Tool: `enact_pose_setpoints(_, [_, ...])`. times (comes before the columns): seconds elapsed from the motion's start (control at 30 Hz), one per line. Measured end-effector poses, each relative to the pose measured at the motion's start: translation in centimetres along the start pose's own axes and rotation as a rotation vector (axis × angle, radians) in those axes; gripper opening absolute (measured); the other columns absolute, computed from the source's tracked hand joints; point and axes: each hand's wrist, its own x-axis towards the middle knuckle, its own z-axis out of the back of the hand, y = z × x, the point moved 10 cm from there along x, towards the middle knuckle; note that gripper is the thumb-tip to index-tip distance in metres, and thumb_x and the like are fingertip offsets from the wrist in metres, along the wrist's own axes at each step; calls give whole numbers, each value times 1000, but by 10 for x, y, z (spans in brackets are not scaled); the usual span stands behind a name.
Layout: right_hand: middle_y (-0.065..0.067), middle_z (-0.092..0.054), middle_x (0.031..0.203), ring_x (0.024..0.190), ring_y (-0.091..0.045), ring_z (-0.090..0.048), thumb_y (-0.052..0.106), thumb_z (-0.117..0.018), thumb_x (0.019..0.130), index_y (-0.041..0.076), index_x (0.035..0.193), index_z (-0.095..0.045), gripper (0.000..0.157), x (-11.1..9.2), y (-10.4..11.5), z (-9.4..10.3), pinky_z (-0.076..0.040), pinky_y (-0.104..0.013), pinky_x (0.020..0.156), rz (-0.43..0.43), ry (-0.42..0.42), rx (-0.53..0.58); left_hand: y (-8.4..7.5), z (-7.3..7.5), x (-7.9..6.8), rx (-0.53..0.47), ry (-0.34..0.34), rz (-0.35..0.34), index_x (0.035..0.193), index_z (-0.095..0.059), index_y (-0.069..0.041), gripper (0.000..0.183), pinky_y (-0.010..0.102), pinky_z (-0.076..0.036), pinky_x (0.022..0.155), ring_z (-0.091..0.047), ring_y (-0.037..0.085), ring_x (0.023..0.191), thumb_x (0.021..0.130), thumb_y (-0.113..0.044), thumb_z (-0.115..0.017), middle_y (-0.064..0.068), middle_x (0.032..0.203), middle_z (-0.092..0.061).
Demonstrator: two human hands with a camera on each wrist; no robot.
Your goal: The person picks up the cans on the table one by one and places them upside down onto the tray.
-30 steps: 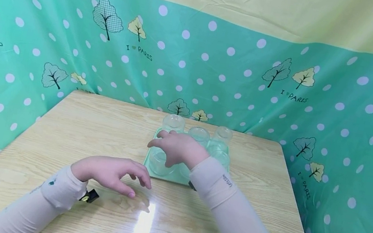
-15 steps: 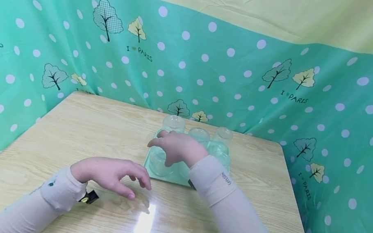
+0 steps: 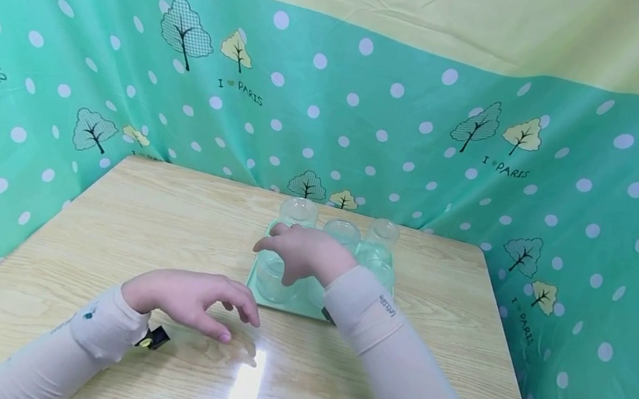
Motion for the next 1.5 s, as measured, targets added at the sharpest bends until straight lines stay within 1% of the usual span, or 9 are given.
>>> enact_pose_setpoints(0.2, [0,-42,156,138,-25,-47,15,-84,82,37,150,-50,79,0,0,1,-57,-33,76,-12,6,5,-1,-2,1,-7,7,-24,132,-64,-12,41,41,-53,102,-65,17,117,97,-30,-72,5,129,-67])
enact_pose_setpoints(0.4, [-1,-40,158,137,-25,-48,17,-84,83,37,151,-49,79,0,-2,1,-57,-34,77,-23,13,17,-2,-2,2,2,6,-34,132,-64,-11,40,38,-53,103,-66,20,117,96,-27,-73,6,129,-67])
enact_pose_setpoints(0.57, [-2,-41,157,134,-25,-52,19,-84,84,37,151,-49,79,-2,-3,3,-57,-35,80,-37,7,29,-4,0,1,-2,-1,-39,131,-64,-15,39,38,-53,103,-66,21,116,96,-27,-73,7,129,-67])
enact_pose_setpoints(0.73, [-1,-41,157,132,-24,-53,21,-85,84,37,152,-49,78,-4,-3,4,-57,-36,82,-47,6,30,-4,0,1,-13,0,-22,132,-64,-19,38,41,-53,103,-65,18,117,96,-30,-73,5,129,-67])
enact_pose_setpoints(1.0, [0,-42,156,134,-24,-51,24,-84,85,36,152,-49,77,-4,-5,3,-57,-40,89,-66,-1,28,-3,0,0,-18,0,-26,132,-64,-17,38,41,-53,103,-66,22,117,96,-26,-73,6,129,-67])
enact_pose_setpoints(1.2, [-1,-43,156,134,-24,-51,26,-84,85,35,151,-49,76,-5,-4,3,-56,-42,92,-71,-2,37,-2,-1,-1,-31,8,-10,133,-63,-15,39,42,-53,104,-66,23,118,96,-25,-73,7,130,-66])
enact_pose_setpoints(1.4, [0,-44,154,132,-24,-52,27,-84,85,35,152,-49,76,-5,-4,3,-56,-41,91,-75,-7,35,0,0,-1,-37,5,15,132,-63,-21,38,43,-53,104,-65,18,118,96,-29,-73,4,131,-66])
enact_pose_setpoints(1.5, [0,-44,154,130,-23,-54,29,-84,85,35,152,-48,76,-4,-4,3,-56,-41,91,-77,-5,35,0,1,-1,-35,0,16,132,-63,-22,38,43,-53,104,-65,19,118,96,-28,-73,3,130,-66])
